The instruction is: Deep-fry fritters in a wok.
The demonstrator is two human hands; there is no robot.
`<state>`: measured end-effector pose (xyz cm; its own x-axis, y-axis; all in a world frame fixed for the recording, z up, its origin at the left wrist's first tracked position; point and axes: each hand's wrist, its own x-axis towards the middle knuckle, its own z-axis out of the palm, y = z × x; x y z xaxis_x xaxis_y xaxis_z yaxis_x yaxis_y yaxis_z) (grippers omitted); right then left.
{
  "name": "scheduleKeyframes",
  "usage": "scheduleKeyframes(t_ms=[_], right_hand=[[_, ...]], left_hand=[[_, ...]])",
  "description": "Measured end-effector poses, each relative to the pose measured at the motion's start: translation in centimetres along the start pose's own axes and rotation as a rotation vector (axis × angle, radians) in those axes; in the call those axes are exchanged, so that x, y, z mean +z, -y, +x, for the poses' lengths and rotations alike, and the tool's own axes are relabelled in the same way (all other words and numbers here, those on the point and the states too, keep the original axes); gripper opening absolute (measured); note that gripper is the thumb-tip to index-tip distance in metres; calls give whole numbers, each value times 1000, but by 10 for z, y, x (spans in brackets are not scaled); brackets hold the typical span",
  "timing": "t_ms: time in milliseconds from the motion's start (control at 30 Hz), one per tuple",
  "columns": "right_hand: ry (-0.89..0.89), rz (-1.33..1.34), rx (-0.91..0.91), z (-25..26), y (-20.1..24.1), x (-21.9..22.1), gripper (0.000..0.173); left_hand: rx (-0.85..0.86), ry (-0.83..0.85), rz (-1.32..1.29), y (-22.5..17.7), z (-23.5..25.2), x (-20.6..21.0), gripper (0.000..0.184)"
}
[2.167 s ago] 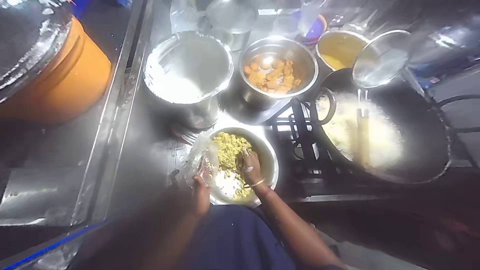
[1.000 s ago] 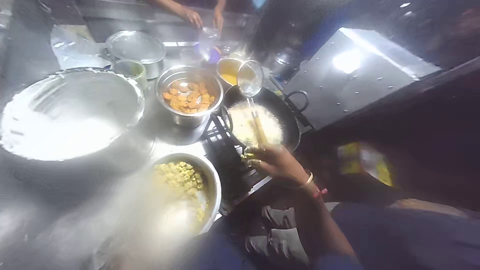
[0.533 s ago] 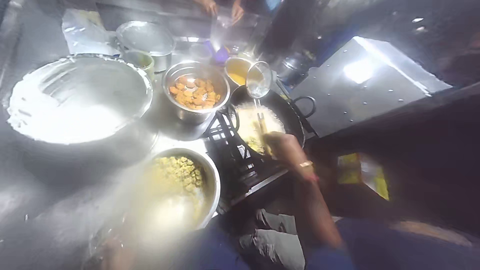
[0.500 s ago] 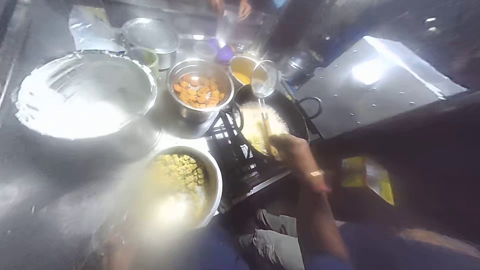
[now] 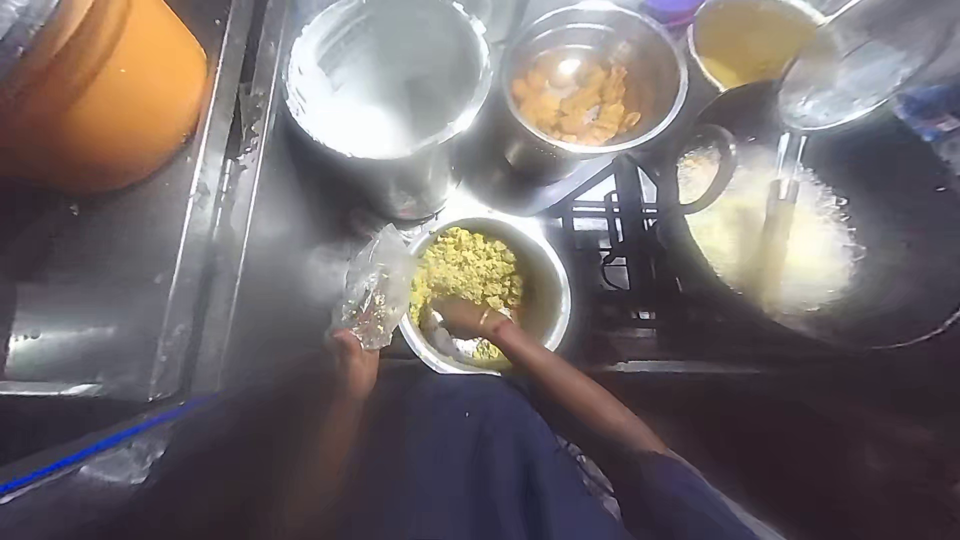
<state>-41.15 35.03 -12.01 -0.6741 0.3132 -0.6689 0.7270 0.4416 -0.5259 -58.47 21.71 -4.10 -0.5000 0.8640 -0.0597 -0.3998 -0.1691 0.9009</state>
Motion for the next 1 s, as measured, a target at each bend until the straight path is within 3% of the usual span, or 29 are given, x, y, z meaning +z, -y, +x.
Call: scheduleKeyframes(t_ms=[100, 300, 367, 433, 533, 600, 667, 733, 900, 1000], right_hand=[[91, -67, 15, 29, 5, 12, 60], [273, -20, -178, 31, -12, 35, 26], [301, 73, -193, 16, -25, 35, 22], [206, 338, -106, -14, -35, 22, 27], [-70, 662, 107, -60, -34, -7, 46], [-300, 821, 229, -78, -35, -14, 38], [-473, 941, 223, -97, -35, -19, 34], [-520, 886, 212, -108, -46, -18, 47], [-607, 714, 360, -110, -56, -8, 48], [-531, 570, 377, -113, -59, 0, 64]], left_hand=[[10, -34, 7, -4, -7, -12, 80], [-18, -86, -42, 4, -13, -19, 83], [-10, -70, -45, 2, -12, -16, 82], [-12, -61, -34, 0, -10, -12, 82], [-21, -53, -21, 1, -9, -10, 82], [-39, -39, -16, 2, -8, -6, 84], [-62, -21, -8, 4, -9, 0, 85], [-66, 13, 0, 7, -8, 8, 76], [3, 245, -23, 42, -4, -19, 55], [-12, 197, 21, 31, -7, 0, 54]])
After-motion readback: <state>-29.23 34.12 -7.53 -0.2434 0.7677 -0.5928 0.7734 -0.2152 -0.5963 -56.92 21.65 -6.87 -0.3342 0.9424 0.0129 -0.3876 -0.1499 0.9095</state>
